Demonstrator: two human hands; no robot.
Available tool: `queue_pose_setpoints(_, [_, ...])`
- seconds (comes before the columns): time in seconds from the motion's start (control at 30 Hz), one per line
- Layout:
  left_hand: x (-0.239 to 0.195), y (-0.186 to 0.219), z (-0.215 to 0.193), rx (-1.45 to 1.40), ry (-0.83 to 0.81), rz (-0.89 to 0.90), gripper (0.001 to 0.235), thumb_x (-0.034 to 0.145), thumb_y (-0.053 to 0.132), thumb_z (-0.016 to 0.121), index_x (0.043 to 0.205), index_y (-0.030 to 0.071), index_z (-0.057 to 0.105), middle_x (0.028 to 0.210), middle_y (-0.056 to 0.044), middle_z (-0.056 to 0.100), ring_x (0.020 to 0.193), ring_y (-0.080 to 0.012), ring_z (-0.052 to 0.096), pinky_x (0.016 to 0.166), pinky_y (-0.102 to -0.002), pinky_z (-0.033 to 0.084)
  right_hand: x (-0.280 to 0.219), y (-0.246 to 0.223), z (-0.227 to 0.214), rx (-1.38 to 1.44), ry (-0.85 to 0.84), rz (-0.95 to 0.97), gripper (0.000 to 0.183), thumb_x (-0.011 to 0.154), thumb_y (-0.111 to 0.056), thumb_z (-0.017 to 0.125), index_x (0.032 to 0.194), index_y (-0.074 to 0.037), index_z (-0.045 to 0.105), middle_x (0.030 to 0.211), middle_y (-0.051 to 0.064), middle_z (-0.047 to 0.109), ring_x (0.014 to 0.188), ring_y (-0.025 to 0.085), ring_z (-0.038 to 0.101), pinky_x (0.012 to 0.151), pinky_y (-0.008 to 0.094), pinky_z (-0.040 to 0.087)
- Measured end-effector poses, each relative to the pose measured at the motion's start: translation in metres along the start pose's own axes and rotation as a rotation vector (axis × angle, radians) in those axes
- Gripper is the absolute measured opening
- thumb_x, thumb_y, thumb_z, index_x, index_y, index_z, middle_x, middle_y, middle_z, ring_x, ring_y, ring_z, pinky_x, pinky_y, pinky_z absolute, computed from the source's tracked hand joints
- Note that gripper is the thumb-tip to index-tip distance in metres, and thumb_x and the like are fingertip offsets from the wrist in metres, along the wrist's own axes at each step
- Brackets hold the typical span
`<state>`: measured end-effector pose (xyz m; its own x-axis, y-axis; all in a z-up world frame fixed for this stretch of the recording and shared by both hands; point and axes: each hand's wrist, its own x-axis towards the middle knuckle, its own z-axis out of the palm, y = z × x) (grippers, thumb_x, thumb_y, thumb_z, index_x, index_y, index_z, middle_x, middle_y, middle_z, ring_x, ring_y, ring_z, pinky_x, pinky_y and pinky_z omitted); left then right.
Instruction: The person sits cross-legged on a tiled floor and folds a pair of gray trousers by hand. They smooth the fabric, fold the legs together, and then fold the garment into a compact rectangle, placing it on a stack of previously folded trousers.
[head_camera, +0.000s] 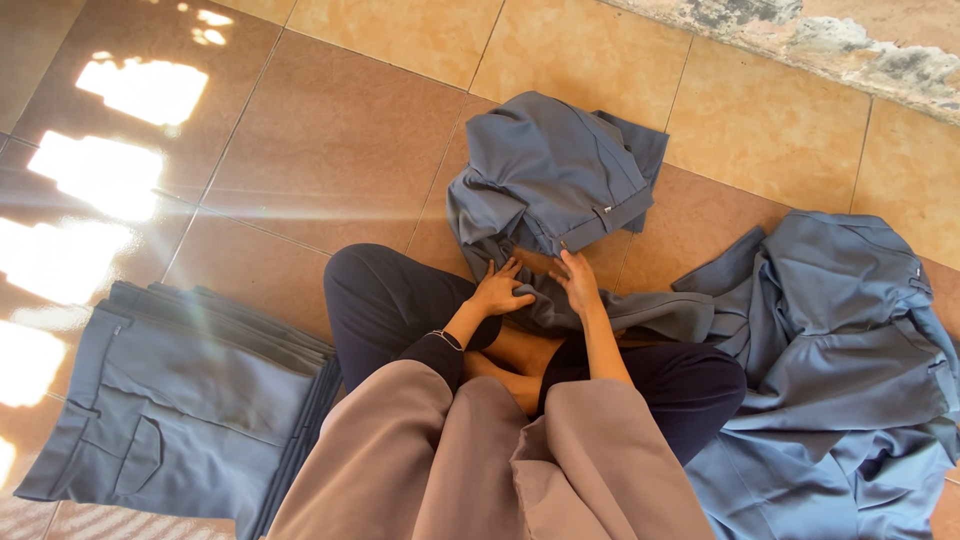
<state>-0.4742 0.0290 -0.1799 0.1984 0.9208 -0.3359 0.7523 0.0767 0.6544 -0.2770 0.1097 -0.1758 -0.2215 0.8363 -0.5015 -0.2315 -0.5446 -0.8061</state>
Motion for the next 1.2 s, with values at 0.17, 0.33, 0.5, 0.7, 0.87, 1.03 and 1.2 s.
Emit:
queue_pose_setpoints(0.17, [-0.011,0.01,-0.023,-0.275,0.057,0.03,0.061,0.092,0.065,0.056,0.116,0.013,0.076,0.156,-0.018,0.046,0.153,-0.0326,0.029,0.126,-0.061,0.003,0.006,-0.042,0.019,0.156,0.017,0.05,0.017,0.094,-0.022,0.064,0.103,-0.01,0.055,0.1,0.006,0.057,0.092,0.022,0.064,0.077,0.041,0.062])
queue_pose_setpoints(0.33, [-0.01,0.006,-0.026,-0.664,0.195,0.01,0.052,0.099,0.062,0.058,0.122,0.018,0.073,0.139,-0.014,0.062,0.145,-0.028,0.041,0.128,-0.053,0.004,-0.015,-0.089,0.02,0.19,0.054,-0.057,0.01,0.088,-0.013,0.063,0.084,-0.006,0.056,0.07,0.011,0.06,0.064,0.023,0.066,0.069,0.039,0.063])
queue_pose_setpoints(0.5, [-0.016,0.011,-0.032,-0.41,0.927,0.116,0.026,0.083,0.023,0.071,0.107,0.022,0.062,0.102,0.001,0.063,0.089,-0.0218,0.068,0.079,-0.036,0.056,-0.058,-0.115,-0.028,0.446,0.057,-0.095,0.005,0.076,-0.008,0.062,0.079,-0.004,0.061,0.075,0.013,0.056,0.064,0.033,0.058,0.069,0.048,0.056])
queue_pose_setpoints(0.7, [0.005,0.066,-0.046,-0.122,1.159,0.376,0.032,0.076,0.023,0.074,0.106,0.017,0.064,0.098,-0.004,0.06,0.083,-0.0256,0.063,0.076,-0.036,0.052,-0.105,-0.111,-0.051,0.544,0.177,-0.104,0.025,0.069,-0.02,0.06,0.09,-0.006,0.06,0.074,0.007,0.053,0.07,0.024,0.051,0.07,0.042,0.049])
queue_pose_setpoints(0.87, [0.032,0.131,-0.067,0.139,1.104,0.257,0.049,0.071,0.036,0.07,0.119,0.024,0.062,0.121,-0.003,0.058,0.109,-0.0248,0.059,0.082,-0.037,0.045,-0.039,-0.044,-0.102,0.389,0.225,-0.162,0.04,0.075,-0.031,0.066,0.111,-0.017,0.056,0.092,0.001,0.048,0.081,0.022,0.049,0.079,0.04,0.04])
queue_pose_setpoints(1.03, [0.065,0.11,-0.08,0.278,0.661,-0.038,0.069,0.069,0.032,0.08,0.135,0.021,0.061,0.157,-0.022,0.043,0.139,-0.0384,0.046,0.095,-0.045,0.046,-0.074,-0.066,-0.045,-0.192,0.159,-0.41,0.091,0.088,-0.028,0.082,0.16,-0.014,0.028,0.154,0.011,0.042,0.133,0.024,0.048,0.112,0.04,0.042])
queue_pose_setpoints(1.2, [0.114,0.005,-0.042,0.29,0.327,-0.334,0.048,0.091,0.031,0.065,0.131,0.015,0.043,0.102,-0.015,0.067,0.091,-0.0391,0.074,0.079,-0.047,0.061,-0.1,-0.074,0.005,-1.446,0.222,-0.244,0.106,0.078,-0.053,0.081,0.153,0.005,0.035,0.154,0.035,0.036,0.134,0.053,0.046,0.107,0.061,0.046])
